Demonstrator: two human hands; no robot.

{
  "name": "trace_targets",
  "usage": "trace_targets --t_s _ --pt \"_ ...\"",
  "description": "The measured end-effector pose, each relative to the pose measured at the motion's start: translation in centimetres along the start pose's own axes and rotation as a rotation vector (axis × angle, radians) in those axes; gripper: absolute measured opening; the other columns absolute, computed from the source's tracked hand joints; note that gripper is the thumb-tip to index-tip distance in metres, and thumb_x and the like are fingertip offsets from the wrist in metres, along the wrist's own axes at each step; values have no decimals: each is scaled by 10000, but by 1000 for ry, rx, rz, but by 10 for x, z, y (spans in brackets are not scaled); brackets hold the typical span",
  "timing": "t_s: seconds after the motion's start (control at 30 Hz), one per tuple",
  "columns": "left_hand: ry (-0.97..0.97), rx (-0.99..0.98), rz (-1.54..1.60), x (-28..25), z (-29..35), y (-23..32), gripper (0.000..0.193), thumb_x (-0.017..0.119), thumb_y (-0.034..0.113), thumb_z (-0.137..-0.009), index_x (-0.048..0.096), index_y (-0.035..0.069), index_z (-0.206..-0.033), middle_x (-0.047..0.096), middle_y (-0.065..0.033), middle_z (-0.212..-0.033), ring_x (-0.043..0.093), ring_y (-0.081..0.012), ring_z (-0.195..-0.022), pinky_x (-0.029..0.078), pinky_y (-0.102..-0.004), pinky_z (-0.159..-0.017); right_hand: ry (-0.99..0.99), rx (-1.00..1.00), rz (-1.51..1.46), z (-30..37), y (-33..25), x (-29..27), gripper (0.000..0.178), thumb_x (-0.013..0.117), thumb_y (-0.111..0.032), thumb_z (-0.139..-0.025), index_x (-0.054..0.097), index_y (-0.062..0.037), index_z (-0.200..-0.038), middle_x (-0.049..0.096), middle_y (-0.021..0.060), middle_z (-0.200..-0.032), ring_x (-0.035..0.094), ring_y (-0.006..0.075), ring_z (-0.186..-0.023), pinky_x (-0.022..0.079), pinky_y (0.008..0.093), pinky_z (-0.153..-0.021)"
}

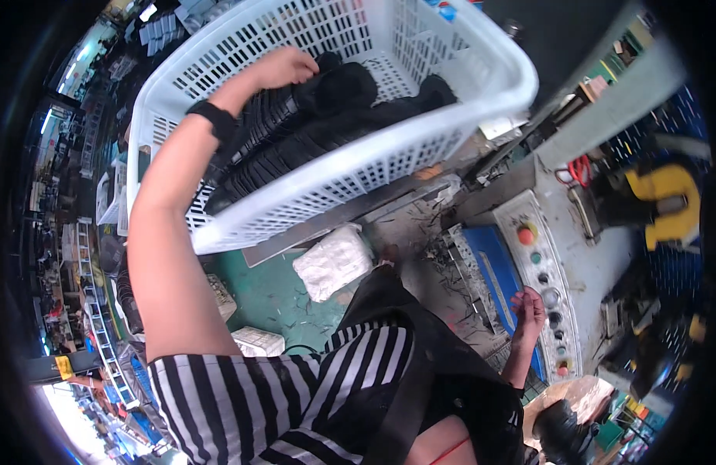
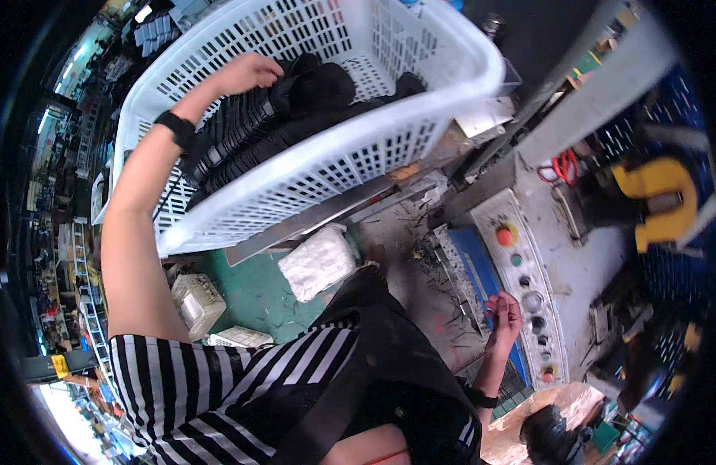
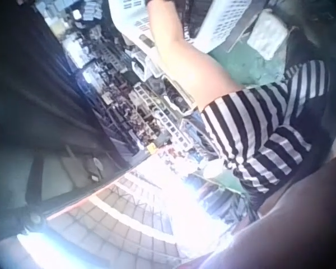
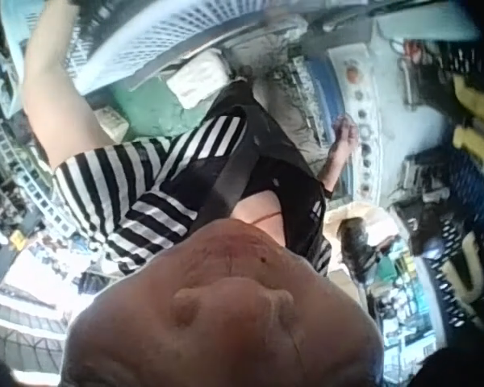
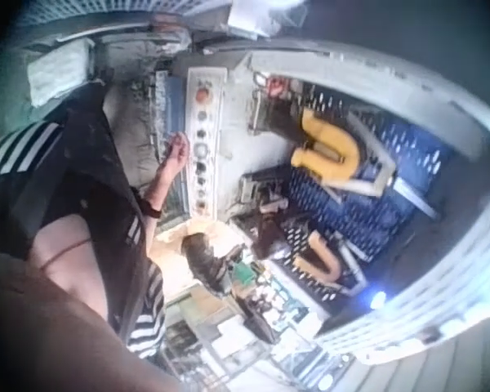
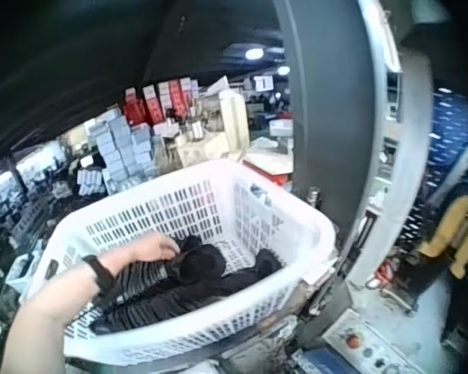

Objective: The worker operates an industrial machine to press and shape black shoe uppers.

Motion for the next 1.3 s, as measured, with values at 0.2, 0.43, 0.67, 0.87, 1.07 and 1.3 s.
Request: trace_targets --t_s 0.2,0.43,0.67,0.87,1.07,1.3 --pt "-121 586 -619 100 -38 -55 376 689 120 -652 628 79 -1021 612 -82 -1016 542 -264 -1018 386 -386 -959 -33 107 83 -24 -14 76 214 534 -201 -900 580 -64 -1059 630 44 -901 597 102 -773 432 208 -648" --pt "-99 470 -677 54 -85 -58 168 628 86 -681 639 102 -848 602 -75 -744 561 -259 -860 351 -411 -976 -59 38 159 -42 -62 132 193 504 -139 -908 580 -32 -1050 619 51 -863 575 105 -761 441 232 -689" --pt "35 825 192 -92 -18 163 285 621 124 -803 575 3 -1057 624 -116 -1013 582 -266 -905 447 -332 -747 -144 -758 267 4 -264 223 248 539 -9 -804 569 17 -1049 618 144 -1002 579 184 -942 421 315 -881" --pt "-275 1035 260 -92 49 334 317 712 161 -645 644 6 -913 639 -96 -907 601 -244 -828 447 -319 -740 -214 -1311 633 62 -349 210 564 789 -331 -581 595 33 -966 600 137 -986 564 286 -953 412 360 -820" --pt "-1212 641 744 41 49 412 556 689 68 -724 478 20 -1236 562 -12 -1013 496 -68 -936 418 -237 -792 -324 -750 163 99 -262 72 237 762 -107 -688 625 -13 -857 616 32 -783 568 103 -744 435 246 -668" --pt "-1332 663 857 160 68 555 312 616 44 -821 547 -24 -1118 599 -10 -1020 538 -66 -917 430 -234 -829 22 -443 -387 134 -148 -109 219 701 -69 -747 610 -7 -935 629 -5 -832 574 65 -755 460 210 -682"
Point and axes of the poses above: each hand's wrist, its own z-axis away from the middle knuckle, its own x-axis out of the palm, y = z × x, the point moved 6 cm from there along -z, towards the middle knuckle
